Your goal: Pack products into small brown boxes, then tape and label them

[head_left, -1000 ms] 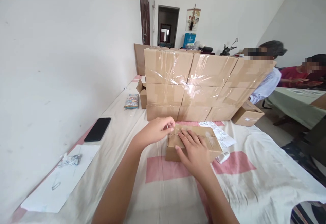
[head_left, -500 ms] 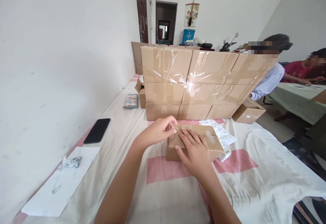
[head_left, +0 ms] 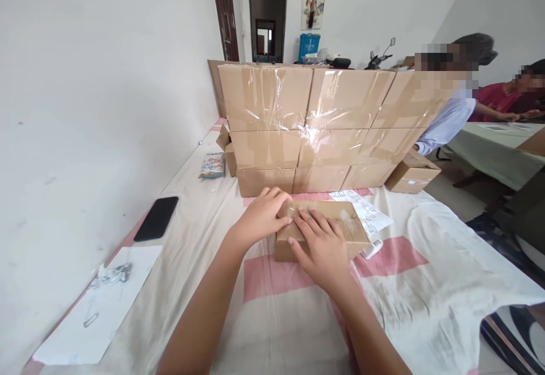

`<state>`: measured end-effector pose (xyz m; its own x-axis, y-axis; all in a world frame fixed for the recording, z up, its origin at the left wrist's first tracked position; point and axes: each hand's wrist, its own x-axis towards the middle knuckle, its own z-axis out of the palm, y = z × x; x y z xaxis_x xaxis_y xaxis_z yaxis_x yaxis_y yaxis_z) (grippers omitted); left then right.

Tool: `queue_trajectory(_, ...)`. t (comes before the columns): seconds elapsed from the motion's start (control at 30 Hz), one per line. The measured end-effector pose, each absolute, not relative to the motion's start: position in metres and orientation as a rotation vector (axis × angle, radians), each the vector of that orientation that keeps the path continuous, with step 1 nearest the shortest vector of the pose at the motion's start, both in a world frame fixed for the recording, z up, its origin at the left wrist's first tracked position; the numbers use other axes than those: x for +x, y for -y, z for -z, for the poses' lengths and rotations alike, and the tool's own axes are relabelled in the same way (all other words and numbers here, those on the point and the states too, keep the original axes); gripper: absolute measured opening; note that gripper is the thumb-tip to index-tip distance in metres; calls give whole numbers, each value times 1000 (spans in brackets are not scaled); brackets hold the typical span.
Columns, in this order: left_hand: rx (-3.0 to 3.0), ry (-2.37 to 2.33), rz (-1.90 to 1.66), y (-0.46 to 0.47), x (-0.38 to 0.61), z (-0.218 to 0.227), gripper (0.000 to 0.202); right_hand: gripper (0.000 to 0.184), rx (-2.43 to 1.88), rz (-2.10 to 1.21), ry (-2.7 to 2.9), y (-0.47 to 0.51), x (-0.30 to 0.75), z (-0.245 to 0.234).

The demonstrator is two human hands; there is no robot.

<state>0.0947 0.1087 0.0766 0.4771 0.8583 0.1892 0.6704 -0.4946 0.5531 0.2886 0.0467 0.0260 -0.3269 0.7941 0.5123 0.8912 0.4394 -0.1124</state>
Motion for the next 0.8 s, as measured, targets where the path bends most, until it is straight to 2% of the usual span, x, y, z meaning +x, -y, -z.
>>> queue_trajectory(0.3, 2056, -1243, -584, -130, 92, -60, 35, 42, -1376, 240, 2159, -49, 286, -20)
queue_trajectory(0.47, 1994, -1232, -594, -137, 90, -57, 38, 24, -1148, 0, 2134, -33, 327, -43)
queue_trajectory(0.53, 1920, -1159, -693, -148, 88, -43, 38, 21, -1148, -29, 1954, -35, 371, -59)
queue_trajectory(0.63, 1635, -1063, -1015, -169, 87, -5, 35, 17, -1283, 190, 1712, -70, 449, -74)
queue_trajectory(0.7, 1456, -1119, -1179, -180, 90, 23, 35, 19, -1373, 64, 1693, -113, 493, -69)
queue_trajectory(0.8, 1407, -1176, -1195, -185, 98, 52, 37, 25, -1463, -109, 1896, -185, 531, -36)
